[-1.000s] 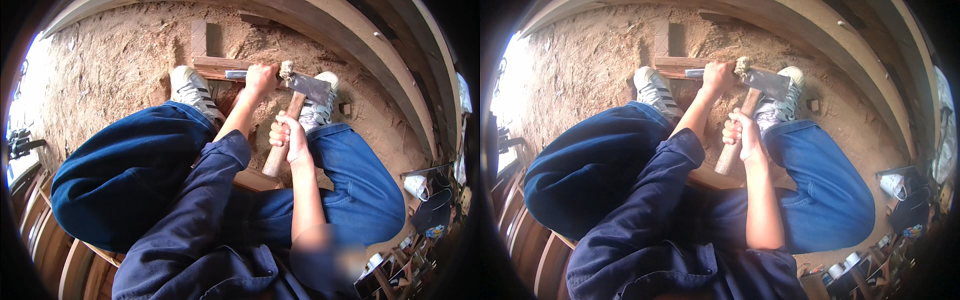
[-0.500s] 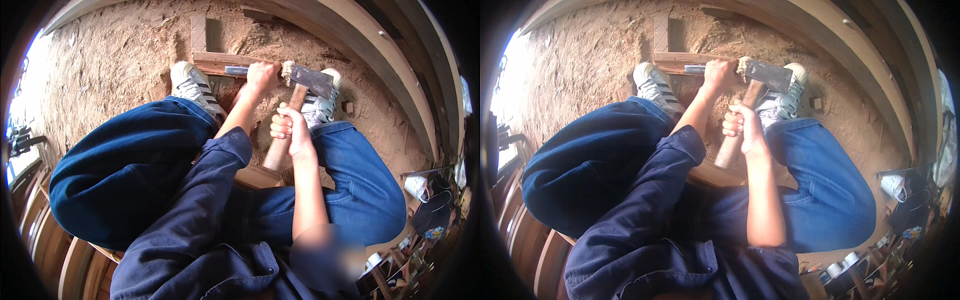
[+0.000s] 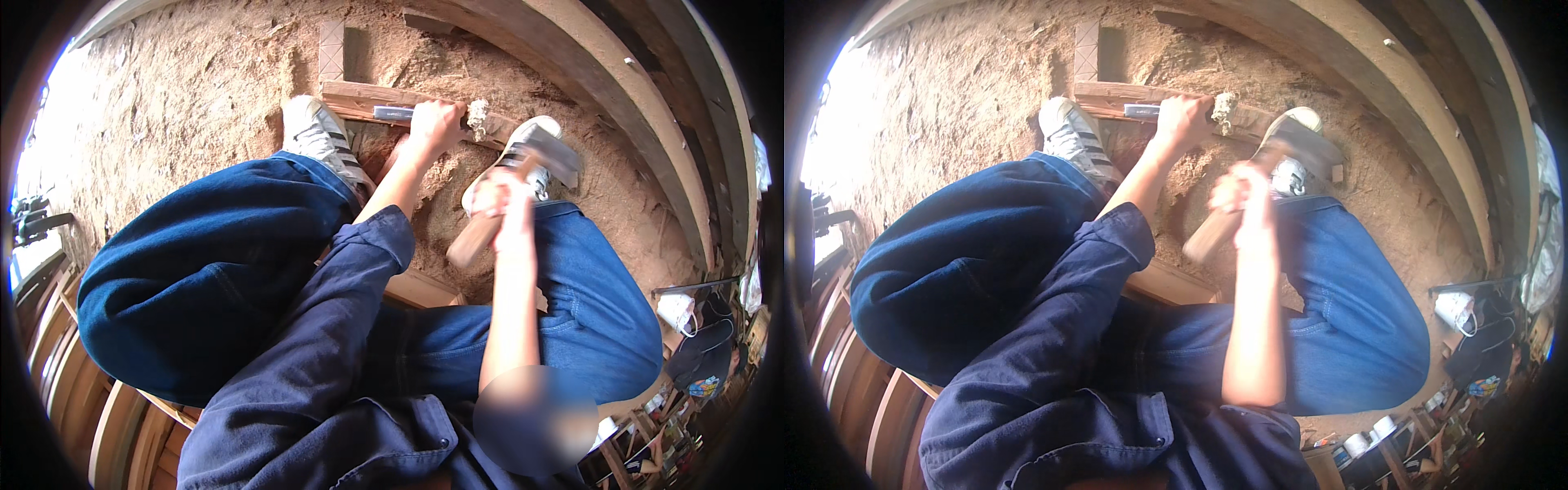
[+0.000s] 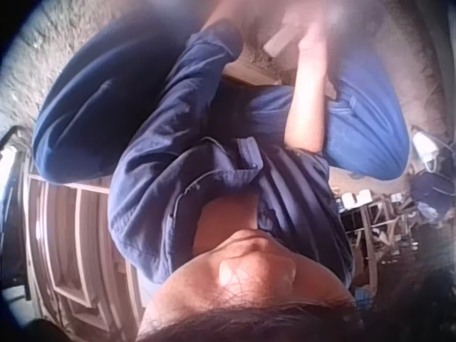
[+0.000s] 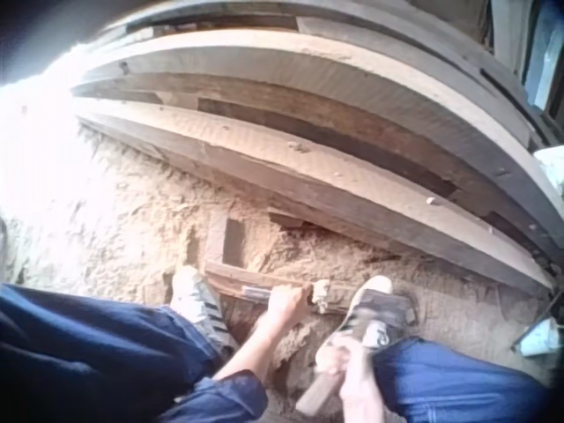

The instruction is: The person sits on the floor and uses a small axe to chip away at a short piece of wood held between their feet. They repeatedly strike the wood to remove small chips and shape it.

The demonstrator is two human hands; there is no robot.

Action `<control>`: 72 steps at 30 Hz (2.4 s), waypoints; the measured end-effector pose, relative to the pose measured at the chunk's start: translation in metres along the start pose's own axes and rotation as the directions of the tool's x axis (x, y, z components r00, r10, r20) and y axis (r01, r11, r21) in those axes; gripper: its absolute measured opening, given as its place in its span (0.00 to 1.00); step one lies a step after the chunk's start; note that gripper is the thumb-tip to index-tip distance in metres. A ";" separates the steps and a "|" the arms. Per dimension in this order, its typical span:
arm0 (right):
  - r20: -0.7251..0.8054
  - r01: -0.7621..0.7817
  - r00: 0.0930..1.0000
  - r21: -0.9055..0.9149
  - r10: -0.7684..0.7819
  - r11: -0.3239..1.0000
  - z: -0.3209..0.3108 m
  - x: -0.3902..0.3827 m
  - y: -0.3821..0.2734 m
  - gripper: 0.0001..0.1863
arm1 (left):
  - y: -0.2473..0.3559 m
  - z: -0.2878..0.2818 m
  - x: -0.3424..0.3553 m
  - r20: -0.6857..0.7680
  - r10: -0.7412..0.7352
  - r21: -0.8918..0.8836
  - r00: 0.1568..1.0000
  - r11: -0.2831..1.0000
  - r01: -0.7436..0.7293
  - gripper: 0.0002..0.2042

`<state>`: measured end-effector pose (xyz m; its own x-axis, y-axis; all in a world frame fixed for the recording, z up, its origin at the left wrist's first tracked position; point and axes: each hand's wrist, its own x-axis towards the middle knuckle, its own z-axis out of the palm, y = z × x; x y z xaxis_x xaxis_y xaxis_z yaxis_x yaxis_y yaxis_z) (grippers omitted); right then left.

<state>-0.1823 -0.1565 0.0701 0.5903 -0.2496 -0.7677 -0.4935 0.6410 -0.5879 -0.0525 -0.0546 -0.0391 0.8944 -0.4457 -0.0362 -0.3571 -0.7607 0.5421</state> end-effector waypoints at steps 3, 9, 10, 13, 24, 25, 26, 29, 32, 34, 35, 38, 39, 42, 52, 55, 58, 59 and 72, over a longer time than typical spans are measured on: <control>0.392 -0.367 0.870 0.111 0.298 0.924 0.005 0.001 0.006 0.08 | 0.000 -0.003 -0.001 -0.035 -0.010 0.006 0.999 1.000 0.010 0.16; 0.269 0.007 0.962 0.171 -0.053 0.985 -0.006 -0.010 -0.028 0.08 | -0.007 -0.005 -0.002 -0.027 0.033 -0.007 0.999 0.999 -0.033 0.16; 0.201 0.151 0.962 0.162 -0.183 0.975 -0.005 -0.010 -0.035 0.10 | -0.014 -0.005 -0.001 -0.046 0.029 0.012 0.998 1.000 -0.029 0.17; 0.106 0.329 0.910 0.403 -0.400 0.854 -0.029 -0.014 -0.064 0.20 | -0.009 0.000 0.000 -0.005 0.018 0.007 1.000 1.000 -0.018 0.17; 0.461 -0.309 0.864 0.172 0.201 0.935 0.016 0.002 -0.006 0.06 | -0.010 -0.004 0.001 -0.057 0.022 0.013 0.998 1.000 -0.022 0.12; 0.478 -0.292 0.863 0.203 0.165 0.935 0.013 0.000 -0.014 0.06 | -0.008 -0.003 0.003 -0.059 0.035 0.044 0.998 0.999 -0.032 0.12; 0.505 -0.275 0.855 0.247 0.119 0.929 0.008 0.002 -0.015 0.05 | -0.007 -0.003 0.003 -0.036 0.027 0.039 0.999 0.999 -0.025 0.14; 0.384 -0.223 0.918 0.289 0.100 0.931 0.003 0.002 -0.018 0.09 | -0.010 -0.003 -0.005 -0.044 0.030 -0.010 0.999 0.999 -0.030 0.15; 0.370 -0.236 0.921 0.286 0.120 0.929 -0.007 0.013 -0.015 0.12 | -0.007 -0.009 -0.004 -0.015 0.047 -0.034 0.999 0.998 -0.047 0.14; 0.346 -0.280 0.918 0.214 0.195 0.936 -0.016 0.026 0.001 0.13 | -0.005 -0.016 -0.006 -0.038 0.051 -0.053 0.998 0.997 -0.053 0.13; 0.324 -0.299 0.916 0.165 0.235 0.940 -0.019 0.033 0.007 0.13 | -0.002 -0.019 -0.006 -0.049 0.055 -0.065 0.997 0.996 -0.058 0.12; 0.234 -0.398 0.897 0.064 0.374 0.915 -0.002 0.043 0.028 0.14 | -0.010 -0.038 -0.012 -0.049 0.024 -0.051 0.999 0.998 -0.026 0.13; 0.190 -0.399 0.903 0.035 0.386 0.916 -0.002 0.040 0.029 0.16 | -0.004 -0.042 -0.012 -0.035 0.061 -0.068 0.998 0.996 -0.063 0.13; 0.122 -0.377 0.919 0.000 0.374 0.926 0.000 0.038 0.031 0.16 | -0.003 -0.044 -0.015 -0.037 0.158 -0.066 0.987 0.985 -0.160 0.10; 0.314 -0.490 0.850 0.181 0.422 0.853 -0.004 0.043 0.031 0.18 | -0.017 -0.016 -0.017 -0.003 0.207 0.001 0.978 0.978 -0.207 0.20; 0.356 -0.543 0.816 0.201 0.455 0.816 -0.006 0.046 0.032 0.18 | -0.026 -0.015 -0.020 -0.091 0.270 -0.038 0.959 0.961 -0.274 0.19; 0.414 -0.579 0.787 0.238 0.458 0.780 -0.015 0.049 0.029 0.18 | -0.026 -0.020 -0.014 -0.118 0.338 -0.022 0.934 0.939 -0.342 0.19; 0.435 -0.597 0.774 0.256 0.461 0.760 -0.017 0.048 0.026 0.18 | -0.021 -0.023 -0.010 -0.164 0.325 0.007 0.931 0.945 -0.328 0.19; 0.403 -0.553 0.800 0.210 0.444 0.806 -0.017 0.049 0.028 0.20 | -0.036 0.008 -0.001 -0.118 0.297 0.140 0.948 0.950 -0.280 0.23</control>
<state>-0.1777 -0.1632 0.0117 0.5109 0.3774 -0.7723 -0.5900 0.8074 0.0042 -0.0423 -0.0306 -0.0650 0.7734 -0.5923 0.2260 -0.6273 -0.6636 0.4075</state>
